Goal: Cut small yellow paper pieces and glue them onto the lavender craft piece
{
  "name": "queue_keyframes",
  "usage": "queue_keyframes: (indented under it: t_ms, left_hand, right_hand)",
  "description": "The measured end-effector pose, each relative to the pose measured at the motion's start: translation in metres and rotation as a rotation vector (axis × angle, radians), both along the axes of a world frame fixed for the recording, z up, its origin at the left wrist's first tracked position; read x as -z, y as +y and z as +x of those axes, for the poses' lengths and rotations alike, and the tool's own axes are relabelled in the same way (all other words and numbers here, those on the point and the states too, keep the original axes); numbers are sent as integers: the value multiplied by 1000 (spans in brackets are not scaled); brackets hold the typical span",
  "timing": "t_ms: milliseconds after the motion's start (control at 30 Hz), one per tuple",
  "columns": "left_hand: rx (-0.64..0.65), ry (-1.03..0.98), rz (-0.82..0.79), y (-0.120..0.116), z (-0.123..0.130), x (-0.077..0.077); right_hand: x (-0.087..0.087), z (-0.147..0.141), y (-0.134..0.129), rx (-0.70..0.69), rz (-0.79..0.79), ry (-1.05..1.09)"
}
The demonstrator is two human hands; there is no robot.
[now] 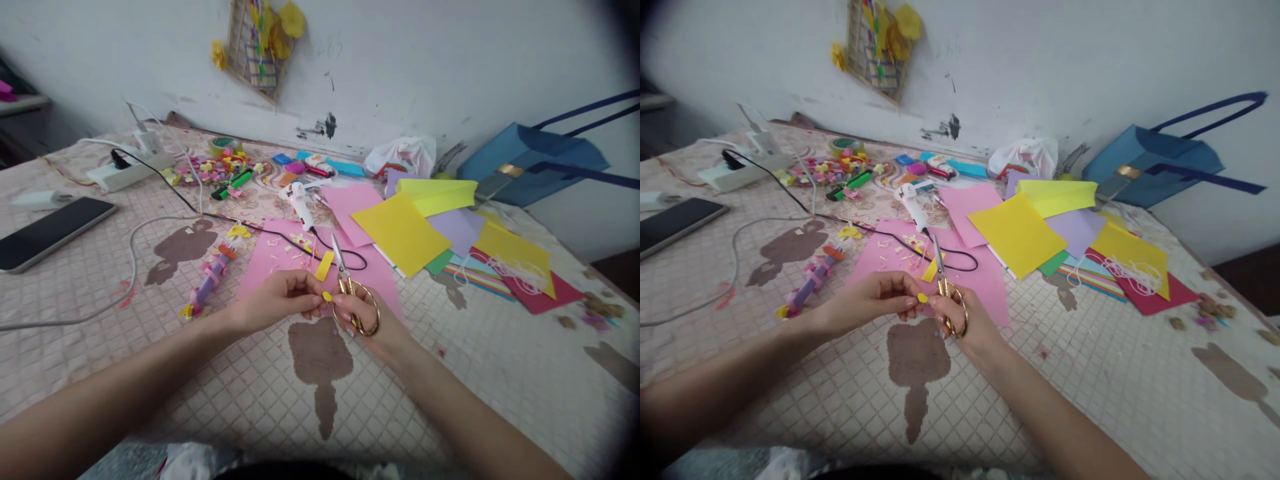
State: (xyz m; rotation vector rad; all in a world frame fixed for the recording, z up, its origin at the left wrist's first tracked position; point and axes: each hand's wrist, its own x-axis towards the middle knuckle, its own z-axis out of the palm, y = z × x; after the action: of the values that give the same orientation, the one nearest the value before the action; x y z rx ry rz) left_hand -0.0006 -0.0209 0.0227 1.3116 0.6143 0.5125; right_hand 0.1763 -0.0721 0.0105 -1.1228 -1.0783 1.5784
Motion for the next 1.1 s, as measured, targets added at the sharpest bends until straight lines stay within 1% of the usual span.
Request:
queue_keyframes:
  t_ms: [300,733,1100]
  left_hand:
    - [-5,14,39,-1,0,0]
    - [-9,-26,-7,0,-1,1]
    - [10,-35,-10,-1,-1,0]
  right_hand:
    - [1,0,1,-37,-8,30]
    - [0,-1,0,-40,-45,38]
    - [-1,0,0,-48,-27,75]
